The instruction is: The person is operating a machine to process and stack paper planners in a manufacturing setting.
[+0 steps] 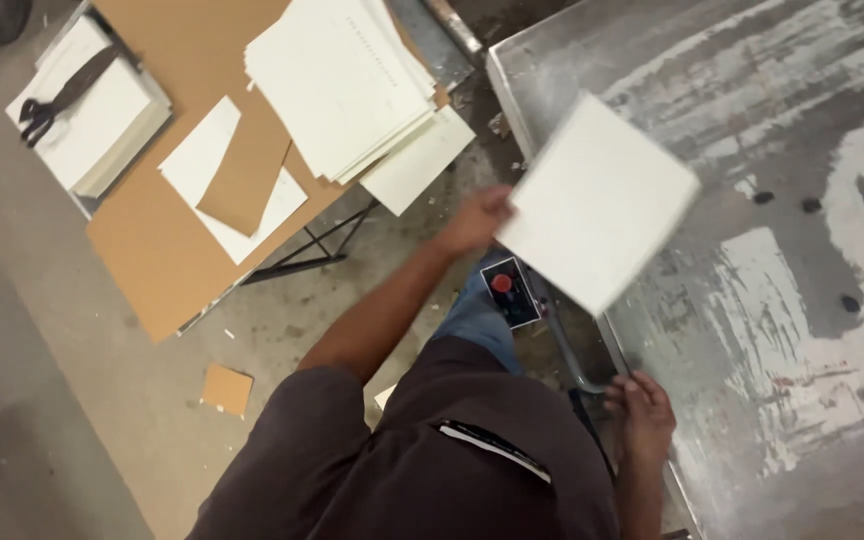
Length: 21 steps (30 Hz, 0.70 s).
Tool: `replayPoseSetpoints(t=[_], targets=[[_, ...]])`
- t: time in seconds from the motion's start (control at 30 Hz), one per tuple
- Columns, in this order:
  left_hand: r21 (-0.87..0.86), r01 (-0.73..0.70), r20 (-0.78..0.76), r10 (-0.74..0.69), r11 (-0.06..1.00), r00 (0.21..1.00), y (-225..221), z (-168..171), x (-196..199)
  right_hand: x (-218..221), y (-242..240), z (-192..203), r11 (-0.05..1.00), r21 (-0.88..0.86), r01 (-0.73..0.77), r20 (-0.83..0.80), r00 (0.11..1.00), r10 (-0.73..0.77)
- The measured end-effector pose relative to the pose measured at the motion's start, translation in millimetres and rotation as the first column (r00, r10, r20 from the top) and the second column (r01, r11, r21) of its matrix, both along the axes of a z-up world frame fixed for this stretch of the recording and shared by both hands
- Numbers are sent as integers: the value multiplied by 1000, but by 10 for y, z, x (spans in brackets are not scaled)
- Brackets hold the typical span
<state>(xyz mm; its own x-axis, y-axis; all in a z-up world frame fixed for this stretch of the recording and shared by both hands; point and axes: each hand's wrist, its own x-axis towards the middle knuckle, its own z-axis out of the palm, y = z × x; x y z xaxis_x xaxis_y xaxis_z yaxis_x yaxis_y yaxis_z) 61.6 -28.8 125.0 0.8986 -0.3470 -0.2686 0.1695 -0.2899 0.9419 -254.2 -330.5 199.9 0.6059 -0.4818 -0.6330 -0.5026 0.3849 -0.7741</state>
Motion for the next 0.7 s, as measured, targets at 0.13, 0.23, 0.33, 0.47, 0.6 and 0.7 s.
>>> replayPoseSetpoints(t=[0.13,0.23,0.33,0.47,0.6,0.7], targets=[[2,-435,-233,424,900,875,1035,144,554,46,-71,25,998,-52,-22,-25,999,20],[-65,-696,-125,686,715,717,1814,136,776,79,-97,73,994,-88,-61,-19,998,59],[-119,-869,-189,849,480,494,2177,485,784,120,-61,100,991,-112,-78,-64,995,71],[-29,-920,-312,871,390,379,2448,230,670,115,-20,58,987,-116,-115,-77,991,107],[32,-942,-381,875,335,298,2524,-130,543,164,68,167,975,-147,-167,-150,978,145],[63,-938,-365,883,341,296,2485,-8,530,113,82,120,977,-137,-161,-139,980,142]])
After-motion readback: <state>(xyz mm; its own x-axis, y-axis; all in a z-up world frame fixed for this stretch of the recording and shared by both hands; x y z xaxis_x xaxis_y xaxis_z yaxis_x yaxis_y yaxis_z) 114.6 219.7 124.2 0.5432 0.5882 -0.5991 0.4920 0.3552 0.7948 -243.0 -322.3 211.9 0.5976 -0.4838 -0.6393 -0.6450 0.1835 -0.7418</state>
